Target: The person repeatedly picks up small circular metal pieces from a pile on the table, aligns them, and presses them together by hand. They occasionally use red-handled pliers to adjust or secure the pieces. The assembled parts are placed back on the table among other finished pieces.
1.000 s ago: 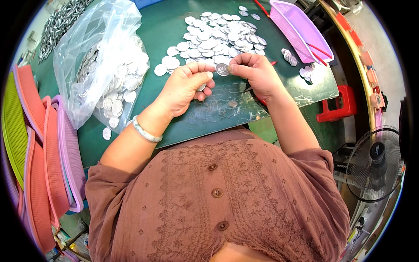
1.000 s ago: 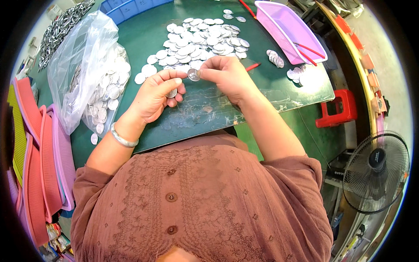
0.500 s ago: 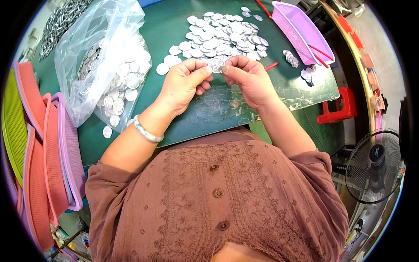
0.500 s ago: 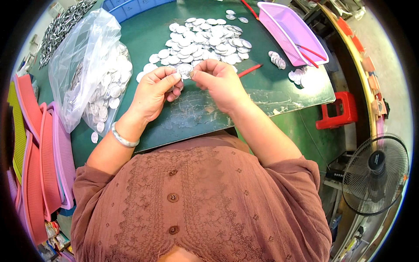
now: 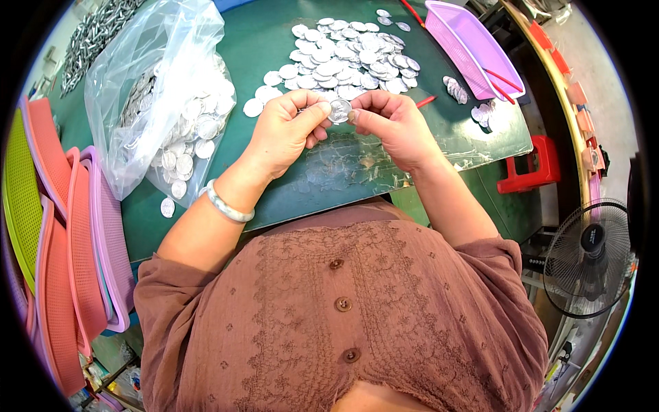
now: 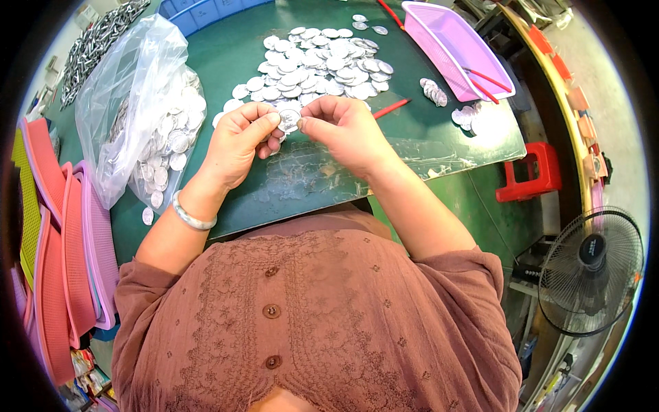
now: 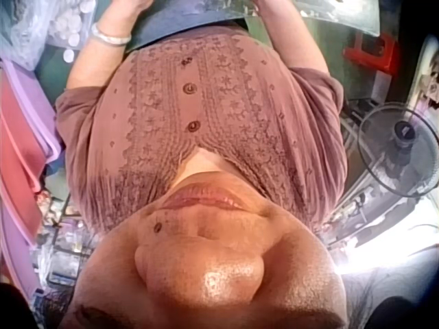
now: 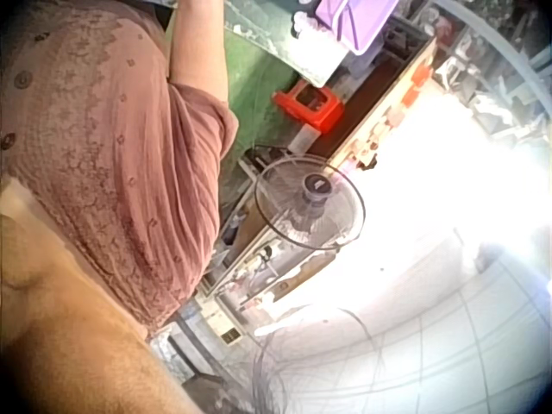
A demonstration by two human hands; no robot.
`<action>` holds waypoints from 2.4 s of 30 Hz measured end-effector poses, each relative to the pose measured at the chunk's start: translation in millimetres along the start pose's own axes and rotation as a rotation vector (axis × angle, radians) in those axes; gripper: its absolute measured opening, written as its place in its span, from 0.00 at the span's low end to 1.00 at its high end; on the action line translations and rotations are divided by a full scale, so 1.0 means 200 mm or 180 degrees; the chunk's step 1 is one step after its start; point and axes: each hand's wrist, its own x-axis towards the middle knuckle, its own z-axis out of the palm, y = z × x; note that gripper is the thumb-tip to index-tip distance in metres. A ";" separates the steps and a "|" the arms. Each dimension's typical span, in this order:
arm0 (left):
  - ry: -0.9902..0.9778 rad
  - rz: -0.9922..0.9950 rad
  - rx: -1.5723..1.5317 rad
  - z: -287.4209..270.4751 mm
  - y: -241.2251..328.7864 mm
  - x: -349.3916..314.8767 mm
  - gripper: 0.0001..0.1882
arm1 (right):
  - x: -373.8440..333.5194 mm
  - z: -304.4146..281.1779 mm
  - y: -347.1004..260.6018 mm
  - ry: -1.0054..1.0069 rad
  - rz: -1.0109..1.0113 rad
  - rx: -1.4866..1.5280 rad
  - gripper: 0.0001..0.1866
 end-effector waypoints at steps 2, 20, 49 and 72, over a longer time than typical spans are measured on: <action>-0.0017 0.0027 -0.0028 0.00 0.00 0.00 0.06 | 0.00 0.01 0.01 0.0068 -0.0055 0.0060 0.09; -0.0003 -0.0080 -0.0353 -0.01 -0.02 0.01 0.07 | 0.01 0.00 0.02 0.0096 0.0284 0.0822 0.06; 0.0114 0.0071 -0.0612 -0.02 -0.01 0.01 0.10 | 0.04 0.01 0.02 0.0248 0.0162 0.1057 0.04; -0.0216 -0.0334 -0.1267 -0.03 -0.01 0.03 0.15 | 0.13 -0.16 0.02 0.0853 -0.1199 -0.2448 0.10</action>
